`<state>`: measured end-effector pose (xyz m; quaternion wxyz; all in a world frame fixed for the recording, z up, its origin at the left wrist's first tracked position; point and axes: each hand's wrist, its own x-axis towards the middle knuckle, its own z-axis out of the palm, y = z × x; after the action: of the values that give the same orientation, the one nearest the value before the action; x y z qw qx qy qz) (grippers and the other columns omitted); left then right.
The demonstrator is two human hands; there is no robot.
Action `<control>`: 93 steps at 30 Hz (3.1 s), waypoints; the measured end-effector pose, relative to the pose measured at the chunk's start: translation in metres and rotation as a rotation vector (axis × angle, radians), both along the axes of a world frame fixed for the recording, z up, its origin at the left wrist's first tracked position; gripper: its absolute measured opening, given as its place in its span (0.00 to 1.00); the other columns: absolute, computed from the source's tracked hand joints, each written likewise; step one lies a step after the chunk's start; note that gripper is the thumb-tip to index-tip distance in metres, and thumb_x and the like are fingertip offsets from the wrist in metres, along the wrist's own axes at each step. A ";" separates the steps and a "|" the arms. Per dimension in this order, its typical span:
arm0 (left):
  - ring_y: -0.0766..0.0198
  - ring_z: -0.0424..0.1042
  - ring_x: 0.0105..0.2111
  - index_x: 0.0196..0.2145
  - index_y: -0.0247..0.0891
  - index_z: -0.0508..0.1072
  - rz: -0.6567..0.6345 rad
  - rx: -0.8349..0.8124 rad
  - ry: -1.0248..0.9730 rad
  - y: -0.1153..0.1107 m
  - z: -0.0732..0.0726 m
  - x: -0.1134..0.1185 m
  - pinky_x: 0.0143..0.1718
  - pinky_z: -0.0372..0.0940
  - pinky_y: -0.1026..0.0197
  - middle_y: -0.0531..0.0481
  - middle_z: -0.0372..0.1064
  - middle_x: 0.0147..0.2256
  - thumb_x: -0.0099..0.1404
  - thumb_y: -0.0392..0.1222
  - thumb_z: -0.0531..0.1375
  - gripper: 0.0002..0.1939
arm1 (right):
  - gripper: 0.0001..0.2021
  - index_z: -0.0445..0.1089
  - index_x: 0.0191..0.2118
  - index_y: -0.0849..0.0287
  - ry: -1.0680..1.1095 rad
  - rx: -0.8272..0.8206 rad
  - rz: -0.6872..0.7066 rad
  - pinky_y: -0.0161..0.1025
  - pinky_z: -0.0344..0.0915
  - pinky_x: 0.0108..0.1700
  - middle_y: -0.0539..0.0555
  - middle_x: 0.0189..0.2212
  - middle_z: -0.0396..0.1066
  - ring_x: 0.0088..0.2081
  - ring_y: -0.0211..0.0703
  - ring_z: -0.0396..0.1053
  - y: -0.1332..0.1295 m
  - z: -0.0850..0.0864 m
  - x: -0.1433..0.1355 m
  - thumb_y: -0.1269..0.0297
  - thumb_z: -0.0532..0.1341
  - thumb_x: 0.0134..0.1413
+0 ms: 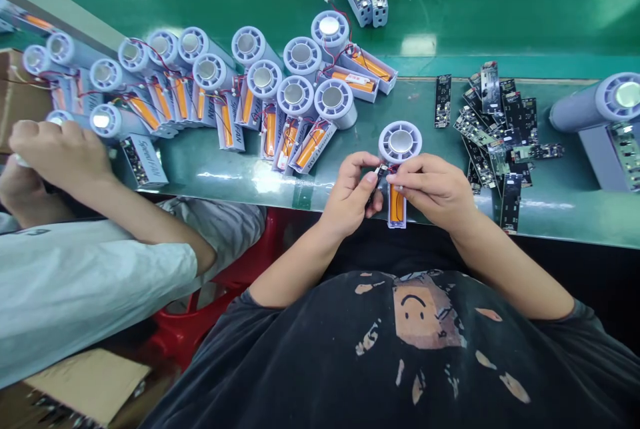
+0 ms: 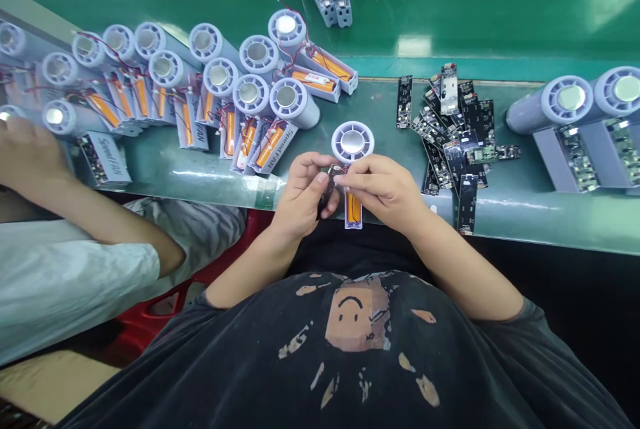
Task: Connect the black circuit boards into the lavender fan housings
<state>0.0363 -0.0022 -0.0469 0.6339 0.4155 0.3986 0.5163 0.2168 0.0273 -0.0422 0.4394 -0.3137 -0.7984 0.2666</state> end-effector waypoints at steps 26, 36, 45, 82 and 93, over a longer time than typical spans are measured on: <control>0.76 0.73 0.24 0.42 0.40 0.69 -0.021 0.265 0.392 -0.007 0.000 -0.003 0.17 0.67 0.73 0.44 0.62 0.56 0.72 0.53 0.57 0.13 | 0.03 0.74 0.38 0.53 -0.010 0.169 -0.120 0.39 0.72 0.43 0.49 0.34 0.79 0.38 0.39 0.77 0.000 -0.005 -0.004 0.68 0.63 0.61; 0.78 0.71 0.24 0.39 0.37 0.71 0.001 0.459 0.692 -0.003 0.011 -0.007 0.24 0.71 0.70 0.45 0.66 0.55 0.73 0.42 0.57 0.07 | 0.04 0.72 0.39 0.54 -0.006 0.254 -0.104 0.40 0.71 0.41 0.49 0.33 0.79 0.36 0.39 0.76 0.001 -0.007 -0.007 0.70 0.63 0.61; 0.75 0.73 0.30 0.41 0.38 0.70 0.012 0.486 0.707 -0.003 0.008 -0.006 0.24 0.71 0.72 0.45 0.65 0.55 0.74 0.44 0.55 0.08 | 0.02 0.71 0.35 0.53 -0.063 0.262 -0.170 0.41 0.68 0.39 0.49 0.31 0.76 0.35 0.41 0.74 0.000 -0.006 -0.007 0.67 0.62 0.60; 0.75 0.73 0.29 0.50 0.42 0.69 0.040 0.509 0.576 -0.005 0.006 -0.001 0.22 0.70 0.72 0.48 0.65 0.49 0.72 0.40 0.57 0.09 | 0.06 0.71 0.30 0.54 0.045 0.176 -0.254 0.39 0.64 0.33 0.48 0.25 0.71 0.29 0.38 0.67 -0.002 -0.004 -0.008 0.68 0.61 0.58; 0.72 0.74 0.31 0.49 0.42 0.71 0.027 0.462 0.567 -0.005 0.004 0.000 0.21 0.68 0.74 0.47 0.67 0.48 0.72 0.42 0.58 0.09 | 0.08 0.69 0.28 0.54 0.002 0.154 -0.260 0.40 0.62 0.34 0.48 0.25 0.70 0.30 0.39 0.66 -0.002 -0.004 -0.007 0.68 0.60 0.59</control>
<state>0.0367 -0.0070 -0.0431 0.3809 0.6691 0.4367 0.4654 0.2098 0.0251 -0.0462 0.4937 -0.3796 -0.7687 0.1457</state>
